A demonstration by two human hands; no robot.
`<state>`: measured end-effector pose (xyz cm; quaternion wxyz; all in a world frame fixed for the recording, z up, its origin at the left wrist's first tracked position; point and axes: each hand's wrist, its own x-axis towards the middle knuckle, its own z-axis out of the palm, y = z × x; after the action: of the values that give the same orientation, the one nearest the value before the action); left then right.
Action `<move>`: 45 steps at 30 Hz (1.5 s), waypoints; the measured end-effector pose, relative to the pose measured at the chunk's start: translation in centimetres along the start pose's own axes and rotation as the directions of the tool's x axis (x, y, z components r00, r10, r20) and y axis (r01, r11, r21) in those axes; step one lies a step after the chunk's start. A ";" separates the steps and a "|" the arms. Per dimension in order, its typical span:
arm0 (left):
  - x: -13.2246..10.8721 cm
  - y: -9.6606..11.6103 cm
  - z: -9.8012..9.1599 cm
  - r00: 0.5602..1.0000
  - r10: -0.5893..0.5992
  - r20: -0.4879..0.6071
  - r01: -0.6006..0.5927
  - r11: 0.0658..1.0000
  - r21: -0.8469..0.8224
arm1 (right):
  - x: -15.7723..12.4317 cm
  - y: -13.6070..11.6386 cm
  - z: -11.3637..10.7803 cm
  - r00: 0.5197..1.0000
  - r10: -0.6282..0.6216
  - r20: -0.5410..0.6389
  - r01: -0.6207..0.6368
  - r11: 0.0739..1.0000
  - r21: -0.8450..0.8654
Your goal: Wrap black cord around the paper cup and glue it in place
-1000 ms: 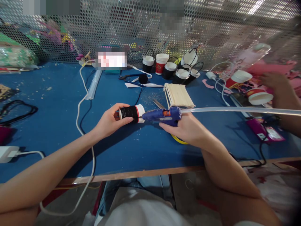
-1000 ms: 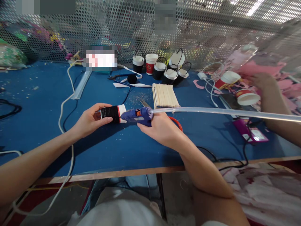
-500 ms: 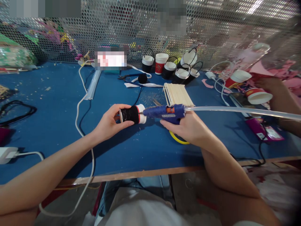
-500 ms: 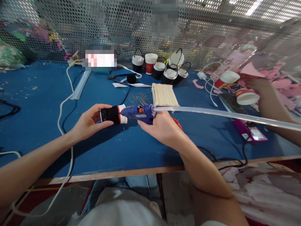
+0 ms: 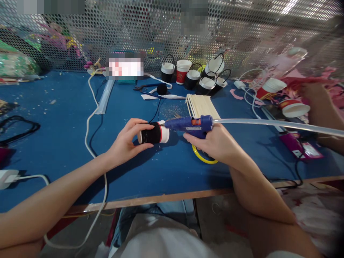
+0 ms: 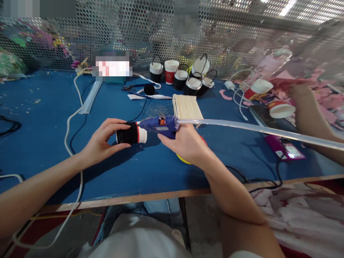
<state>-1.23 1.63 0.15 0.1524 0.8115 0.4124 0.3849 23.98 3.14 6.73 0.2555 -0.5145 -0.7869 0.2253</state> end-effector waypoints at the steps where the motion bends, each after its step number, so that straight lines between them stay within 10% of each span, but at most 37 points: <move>1: 0.0 0.1 0.0 1.000 0.014 0.008 -0.014 0.999 0.029 | 0.1 0.1 0.0 1.000 -0.002 -0.003 0.002 1.000 0.000; 21: -0.2 0.8 0.2 0.989 0.115 0.092 -0.128 0.981 0.147 | 0.6 0.8 0.3 0.998 -0.053 0.025 0.052 0.998 0.026; 35: 0.0 -0.9 0.6 0.954 -0.299 0.012 0.283 0.889 -0.359 | 0.3 0.9 -0.6 0.987 0.134 0.090 -0.148 0.974 0.172; 41: 0.1 -0.2 0.7 0.934 -0.356 0.040 0.339 0.844 -0.415 | 2.6 3.7 -1.6 0.969 0.125 -0.213 -0.094 0.984 0.150; 45: 0.0 0.0 0.7 0.944 -0.328 0.040 0.317 0.867 -0.385 | 4.9 6.2 -1.6 0.915 0.186 -0.358 -0.268 0.943 -0.197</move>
<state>-0.74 1.70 -0.29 0.3656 0.6800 0.4602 0.4384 27.64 10.06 5.00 0.2926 -0.6609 -0.6880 0.0656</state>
